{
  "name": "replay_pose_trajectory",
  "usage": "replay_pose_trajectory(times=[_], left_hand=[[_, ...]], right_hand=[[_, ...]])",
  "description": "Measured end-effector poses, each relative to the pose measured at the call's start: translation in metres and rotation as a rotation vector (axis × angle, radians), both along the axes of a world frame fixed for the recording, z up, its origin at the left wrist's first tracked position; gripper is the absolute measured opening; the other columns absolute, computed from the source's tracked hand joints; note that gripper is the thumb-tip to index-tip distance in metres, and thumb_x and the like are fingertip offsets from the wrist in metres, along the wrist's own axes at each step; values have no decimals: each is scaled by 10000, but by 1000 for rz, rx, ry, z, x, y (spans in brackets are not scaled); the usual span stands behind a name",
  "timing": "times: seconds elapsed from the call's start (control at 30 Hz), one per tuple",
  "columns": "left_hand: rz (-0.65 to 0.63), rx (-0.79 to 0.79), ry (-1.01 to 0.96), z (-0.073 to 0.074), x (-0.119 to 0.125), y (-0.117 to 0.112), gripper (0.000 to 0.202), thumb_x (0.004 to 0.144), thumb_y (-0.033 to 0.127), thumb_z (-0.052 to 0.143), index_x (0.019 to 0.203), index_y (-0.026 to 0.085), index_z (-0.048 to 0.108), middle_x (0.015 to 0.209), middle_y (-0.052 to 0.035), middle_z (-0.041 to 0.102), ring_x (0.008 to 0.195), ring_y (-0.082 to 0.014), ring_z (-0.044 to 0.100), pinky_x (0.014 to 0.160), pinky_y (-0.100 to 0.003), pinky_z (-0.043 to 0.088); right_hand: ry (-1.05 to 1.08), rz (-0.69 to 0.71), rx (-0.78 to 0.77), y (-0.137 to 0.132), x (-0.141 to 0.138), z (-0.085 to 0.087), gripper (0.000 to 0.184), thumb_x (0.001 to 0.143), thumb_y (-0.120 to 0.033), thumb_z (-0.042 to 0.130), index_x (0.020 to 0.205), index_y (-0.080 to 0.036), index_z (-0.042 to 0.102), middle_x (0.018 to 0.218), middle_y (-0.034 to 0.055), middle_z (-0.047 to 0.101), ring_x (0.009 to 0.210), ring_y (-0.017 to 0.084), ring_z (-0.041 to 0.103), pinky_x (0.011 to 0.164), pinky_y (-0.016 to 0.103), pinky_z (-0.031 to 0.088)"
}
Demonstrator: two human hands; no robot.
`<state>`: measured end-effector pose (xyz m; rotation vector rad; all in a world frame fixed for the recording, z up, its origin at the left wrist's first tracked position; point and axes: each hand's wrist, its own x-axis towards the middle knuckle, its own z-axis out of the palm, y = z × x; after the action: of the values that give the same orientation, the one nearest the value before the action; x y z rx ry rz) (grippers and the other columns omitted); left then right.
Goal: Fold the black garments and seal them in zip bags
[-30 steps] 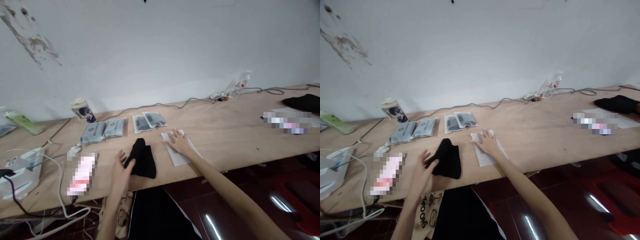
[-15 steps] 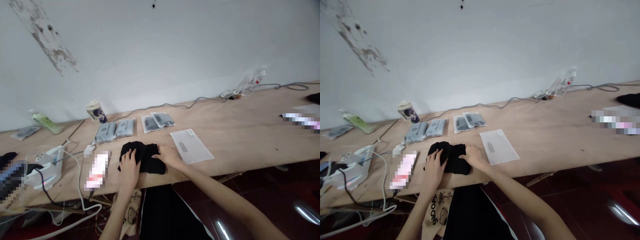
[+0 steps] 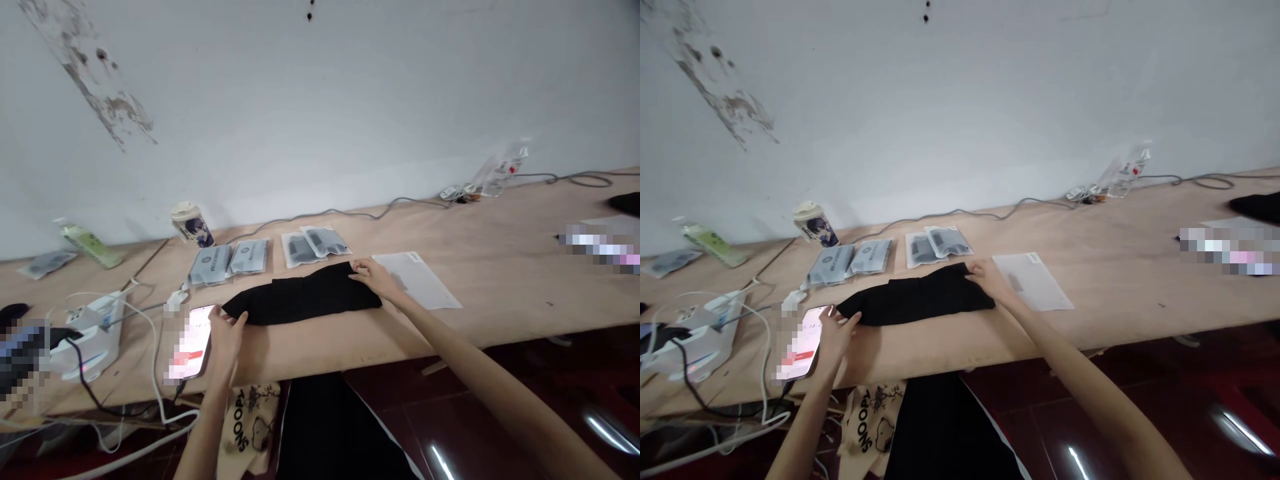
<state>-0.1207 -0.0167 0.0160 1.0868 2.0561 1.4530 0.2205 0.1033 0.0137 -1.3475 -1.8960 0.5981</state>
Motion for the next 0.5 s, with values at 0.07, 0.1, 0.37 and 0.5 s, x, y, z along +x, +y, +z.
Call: replay_pose_trajectory(times=[0.07, 0.1, 0.37, 0.5], left_hand=[[90, -7, 221, 4, -1, -4, 725, 704, 291, 672, 1320, 91, 347, 1165, -191, 532, 1103, -303, 545, 945, -526, 428], [123, 1, 271, 8, -1, -6, 714, 706, 310, 668, 1314, 98, 361, 1220, -198, 484, 1157, -307, 500, 983, -527, 392], [106, 371, 250, 59, 12, -22, 317, 866, 377, 477, 1099, 173, 541, 1145, -99, 587, 1067, -212, 558, 944, -389, 434], [-128, 360, 407, 81, 30, -26, 278, 900, 380, 430, 1005, 187, 601, 991, -51, 662, 973, -188, 606, 921, -357, 448]], right_hand=[[116, 94, -28, -12, -3, 14, 101, 791, -305, 543, 784, -220, 489, 950, 34, 619, 987, 215, 559, 888, 364, 415], [158, 172, -72, -21, -2, 22, 111, 806, -325, 522, 818, -221, 484, 963, 37, 620, 984, 208, 562, 880, 359, 424], [80, 825, -649, -103, 36, 40, 60, 812, -199, 472, 783, -218, 522, 1046, 56, 689, 1143, 234, 569, 1063, 500, 273], [60, 835, -618, -106, 40, 31, 83, 813, -202, 487, 742, -220, 525, 1030, 37, 711, 1208, 219, 521, 1137, 488, 18]])
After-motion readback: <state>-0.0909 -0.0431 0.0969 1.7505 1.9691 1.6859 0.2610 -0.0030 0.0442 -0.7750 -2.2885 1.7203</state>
